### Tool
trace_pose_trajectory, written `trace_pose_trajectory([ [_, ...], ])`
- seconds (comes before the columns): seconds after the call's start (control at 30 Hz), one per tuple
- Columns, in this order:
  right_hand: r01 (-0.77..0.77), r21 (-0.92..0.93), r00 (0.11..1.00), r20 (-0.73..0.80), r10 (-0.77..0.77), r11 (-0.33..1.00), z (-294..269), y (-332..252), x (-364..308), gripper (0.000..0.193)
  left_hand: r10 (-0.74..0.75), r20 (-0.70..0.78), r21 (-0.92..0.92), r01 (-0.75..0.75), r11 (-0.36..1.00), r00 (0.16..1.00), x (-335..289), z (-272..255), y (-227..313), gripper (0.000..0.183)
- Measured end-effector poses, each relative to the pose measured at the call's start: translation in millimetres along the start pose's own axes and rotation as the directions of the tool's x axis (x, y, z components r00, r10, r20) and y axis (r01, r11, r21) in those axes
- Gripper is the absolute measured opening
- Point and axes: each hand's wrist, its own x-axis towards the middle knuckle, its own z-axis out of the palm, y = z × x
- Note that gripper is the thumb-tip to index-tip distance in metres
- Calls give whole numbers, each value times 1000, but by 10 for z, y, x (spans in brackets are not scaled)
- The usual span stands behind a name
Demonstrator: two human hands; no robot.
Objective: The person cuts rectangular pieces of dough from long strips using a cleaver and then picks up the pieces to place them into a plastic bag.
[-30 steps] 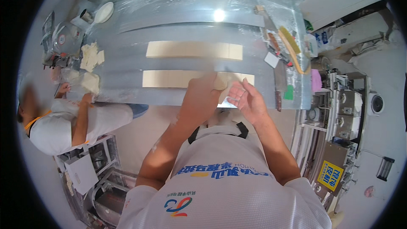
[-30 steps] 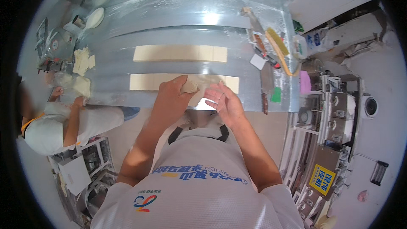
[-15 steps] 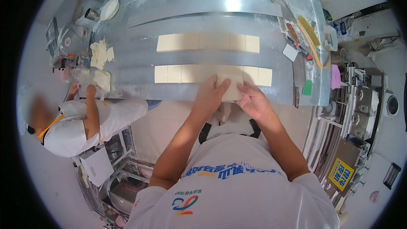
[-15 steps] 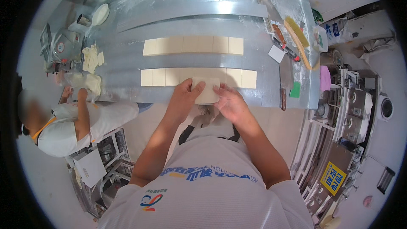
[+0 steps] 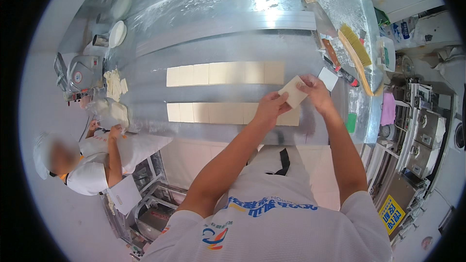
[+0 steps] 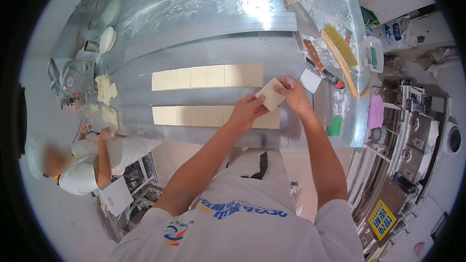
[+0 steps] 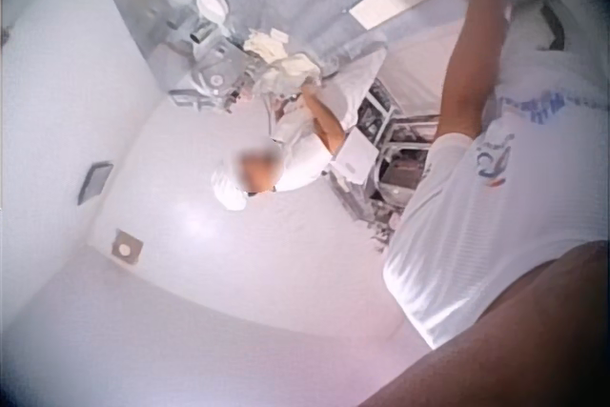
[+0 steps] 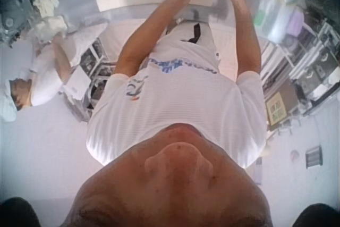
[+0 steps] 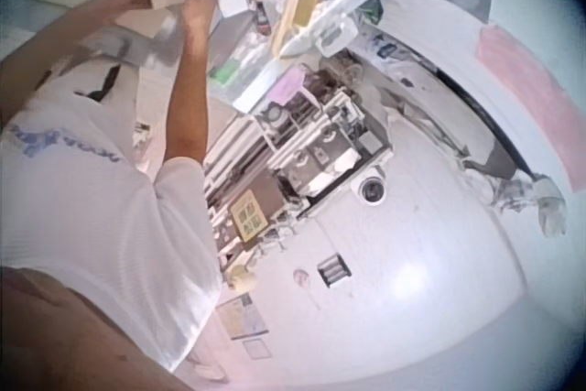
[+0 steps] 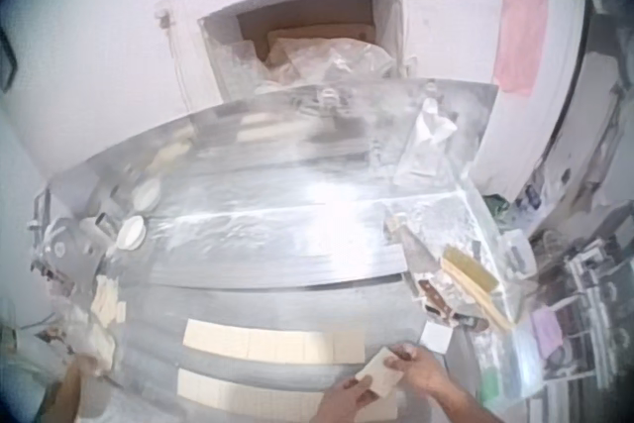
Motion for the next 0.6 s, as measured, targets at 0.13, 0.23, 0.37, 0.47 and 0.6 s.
trace_pose_trajectory([
  [0.13,98,-376,993,101,-64,922,-303,-47,603,33,-76,-41,-222,65,973,996,597,204,-241,34],
  [0.23,175,-475,981,158,-112,862,-284,-41,852,32,-85,-105,-296,51,954,991,839,235,-337,34],
  [0.37,431,-738,900,310,-305,520,-488,279,1143,32,-64,-25,-252,56,966,998,1207,155,-625,37],
  [0.47,435,-674,898,278,-341,597,-208,39,917,35,-185,-142,-267,142,953,973,999,72,-560,39],
  [0.6,384,-689,860,24,-510,614,-368,-111,818,28,-194,-65,-79,189,979,979,370,260,-110,42],
])
